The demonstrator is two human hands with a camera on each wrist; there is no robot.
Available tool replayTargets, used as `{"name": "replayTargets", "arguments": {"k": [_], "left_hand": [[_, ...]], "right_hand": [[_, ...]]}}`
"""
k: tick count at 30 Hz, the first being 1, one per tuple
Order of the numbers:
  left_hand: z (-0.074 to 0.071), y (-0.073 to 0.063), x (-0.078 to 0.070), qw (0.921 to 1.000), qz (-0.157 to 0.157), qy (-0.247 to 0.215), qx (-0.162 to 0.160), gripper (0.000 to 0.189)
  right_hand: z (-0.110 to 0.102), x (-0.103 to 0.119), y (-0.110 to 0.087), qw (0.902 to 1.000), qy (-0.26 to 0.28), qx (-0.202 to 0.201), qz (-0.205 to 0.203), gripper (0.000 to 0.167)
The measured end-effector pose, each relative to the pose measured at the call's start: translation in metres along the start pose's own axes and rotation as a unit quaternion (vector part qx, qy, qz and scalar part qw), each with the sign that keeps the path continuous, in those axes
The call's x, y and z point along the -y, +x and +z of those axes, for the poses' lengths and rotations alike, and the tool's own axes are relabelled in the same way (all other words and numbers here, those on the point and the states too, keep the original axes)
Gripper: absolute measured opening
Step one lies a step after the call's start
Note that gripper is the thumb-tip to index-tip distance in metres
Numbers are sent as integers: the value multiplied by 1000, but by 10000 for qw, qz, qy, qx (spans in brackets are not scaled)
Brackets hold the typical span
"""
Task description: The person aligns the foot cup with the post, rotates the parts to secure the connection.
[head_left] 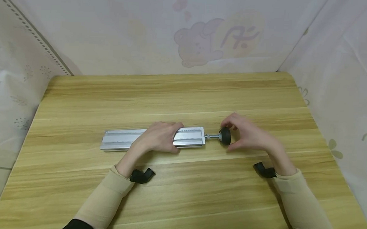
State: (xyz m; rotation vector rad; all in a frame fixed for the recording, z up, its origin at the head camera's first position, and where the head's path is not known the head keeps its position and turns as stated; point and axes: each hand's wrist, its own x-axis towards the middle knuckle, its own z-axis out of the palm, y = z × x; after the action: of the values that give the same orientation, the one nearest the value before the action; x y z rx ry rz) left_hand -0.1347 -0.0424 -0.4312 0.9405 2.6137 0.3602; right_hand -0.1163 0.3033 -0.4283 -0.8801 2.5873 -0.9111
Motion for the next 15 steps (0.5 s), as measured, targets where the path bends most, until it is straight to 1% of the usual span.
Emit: {"name": "replayTargets", "arguments": {"k": [3, 7, 11, 15], "left_hand": [[0, 0, 0, 10000, 1, 22, -6, 70], [1, 0, 0, 10000, 29, 54, 2, 72], [0, 0, 0, 10000, 44, 62, 3, 73], [0, -1, 0, 10000, 47, 65, -9, 72]], "right_hand": [[3, 0, 1, 10000, -97, -13, 21, 68], [3, 0, -1, 9997, 53, -2, 252, 68], [1, -5, -2, 9976, 528, 77, 439, 67], [-2, -11, -1, 9914, 1102, 288, 644, 59]]}}
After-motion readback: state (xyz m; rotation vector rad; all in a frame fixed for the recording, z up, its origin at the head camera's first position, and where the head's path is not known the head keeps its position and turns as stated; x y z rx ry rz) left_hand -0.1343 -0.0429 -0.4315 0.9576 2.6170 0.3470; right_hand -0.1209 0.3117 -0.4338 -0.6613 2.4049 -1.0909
